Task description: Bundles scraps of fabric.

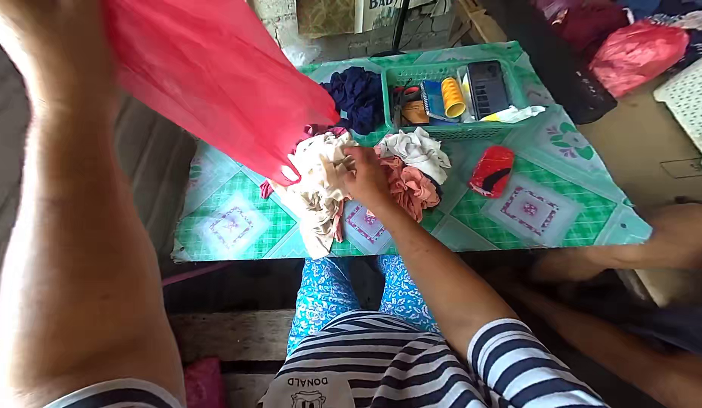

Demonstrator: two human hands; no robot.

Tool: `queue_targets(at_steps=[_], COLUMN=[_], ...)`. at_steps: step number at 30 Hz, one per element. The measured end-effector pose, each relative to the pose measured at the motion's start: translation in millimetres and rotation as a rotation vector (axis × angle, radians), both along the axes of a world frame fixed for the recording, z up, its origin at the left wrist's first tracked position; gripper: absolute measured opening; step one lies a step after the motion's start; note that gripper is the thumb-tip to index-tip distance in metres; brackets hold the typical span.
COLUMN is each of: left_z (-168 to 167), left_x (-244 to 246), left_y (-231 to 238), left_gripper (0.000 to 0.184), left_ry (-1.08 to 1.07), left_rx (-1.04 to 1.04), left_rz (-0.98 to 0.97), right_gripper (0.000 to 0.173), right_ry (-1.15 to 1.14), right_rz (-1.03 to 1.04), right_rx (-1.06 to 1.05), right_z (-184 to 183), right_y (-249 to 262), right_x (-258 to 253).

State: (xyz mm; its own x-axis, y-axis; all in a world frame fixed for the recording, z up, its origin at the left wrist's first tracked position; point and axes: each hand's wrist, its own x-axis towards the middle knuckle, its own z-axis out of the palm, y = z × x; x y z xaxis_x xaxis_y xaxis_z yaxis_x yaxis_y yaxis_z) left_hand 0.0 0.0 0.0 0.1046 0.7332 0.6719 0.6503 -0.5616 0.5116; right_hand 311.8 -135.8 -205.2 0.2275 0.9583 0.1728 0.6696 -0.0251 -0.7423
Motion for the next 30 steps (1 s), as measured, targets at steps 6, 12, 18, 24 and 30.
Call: queue_targets(at_steps=[6, 12, 18, 24, 30], left_z=[-127, -229, -251, -265, -221], left_x=[-37, -65, -78, -75, -51], left_y=[-24, -66, -88, -102, -141], left_gripper=[0.054, 0.052, 0.045, 0.04, 0.045], left_ry=[0.08, 0.07, -0.137, -0.235, 0.126], left_rx=[-0.459, -0.677, -0.698, -0.664, -0.373], left_rz=[0.208, 0.332, 0.308, 0.293, 0.299], right_gripper=[0.034, 0.025, 0.023, 0.029, 0.029], right_ry=[0.008, 0.013, -0.014, -0.108, -0.137], right_rz=[0.077, 0.119, 0.181, 0.331, 0.257], right_rx=[0.264, 0.257, 0.374, 0.417, 0.385], right_z=[-4, -14, -10, -17, 22], right_y=[-35, -39, -36, -24, 27], right_x=[0, -1, -26, -61, -47])
